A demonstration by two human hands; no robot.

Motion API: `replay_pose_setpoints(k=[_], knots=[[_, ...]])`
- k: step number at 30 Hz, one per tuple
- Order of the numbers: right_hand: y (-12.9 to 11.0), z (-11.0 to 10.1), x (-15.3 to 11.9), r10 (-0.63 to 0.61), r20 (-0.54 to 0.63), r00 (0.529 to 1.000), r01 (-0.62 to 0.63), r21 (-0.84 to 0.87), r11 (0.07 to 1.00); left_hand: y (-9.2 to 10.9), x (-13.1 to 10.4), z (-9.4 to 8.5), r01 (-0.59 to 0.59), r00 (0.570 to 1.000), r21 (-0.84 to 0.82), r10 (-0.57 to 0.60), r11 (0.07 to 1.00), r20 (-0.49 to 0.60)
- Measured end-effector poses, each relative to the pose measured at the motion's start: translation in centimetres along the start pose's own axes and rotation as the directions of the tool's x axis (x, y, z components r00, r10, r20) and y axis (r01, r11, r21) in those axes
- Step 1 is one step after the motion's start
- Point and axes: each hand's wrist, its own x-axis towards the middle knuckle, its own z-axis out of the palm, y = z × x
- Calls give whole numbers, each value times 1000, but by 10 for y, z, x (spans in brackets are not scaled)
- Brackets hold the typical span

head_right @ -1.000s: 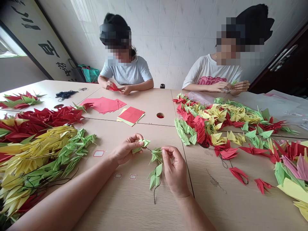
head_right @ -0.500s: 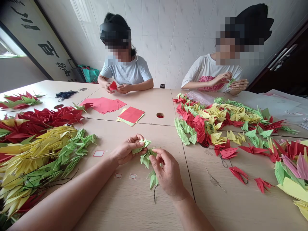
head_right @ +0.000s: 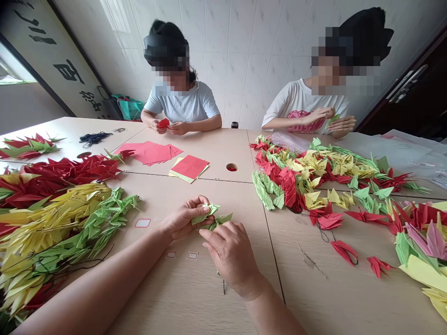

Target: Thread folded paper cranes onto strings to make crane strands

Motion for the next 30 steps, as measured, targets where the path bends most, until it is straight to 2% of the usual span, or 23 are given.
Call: replay_pose_setpoints(k=[3,8,15,19,25,30], knots=[[-2,-2,1,22,35,999,-22,-14,1000,0,0,1,-12,1000,-1,12,1000,-2],[3,-1,0,185,-117,976,-190,-32,981,2,0,1,2,999,-3,-2,1000,-38],[9,4,-2,309,-45,950,-312,-103,944,2,1,-1,-3,1000,-22,2,1000,-24],[9,5,-3,325,-32,945,-327,-100,940,1,1,-1,-1,1000,-34,0,999,-10],[11,7,-4,349,-63,935,-351,-34,936,1,0,-1,36,999,-35,-36,999,-9],[14,3,-2,380,-221,898,-356,141,924,6,-1,-2,4,1000,-34,-4,999,-22]])
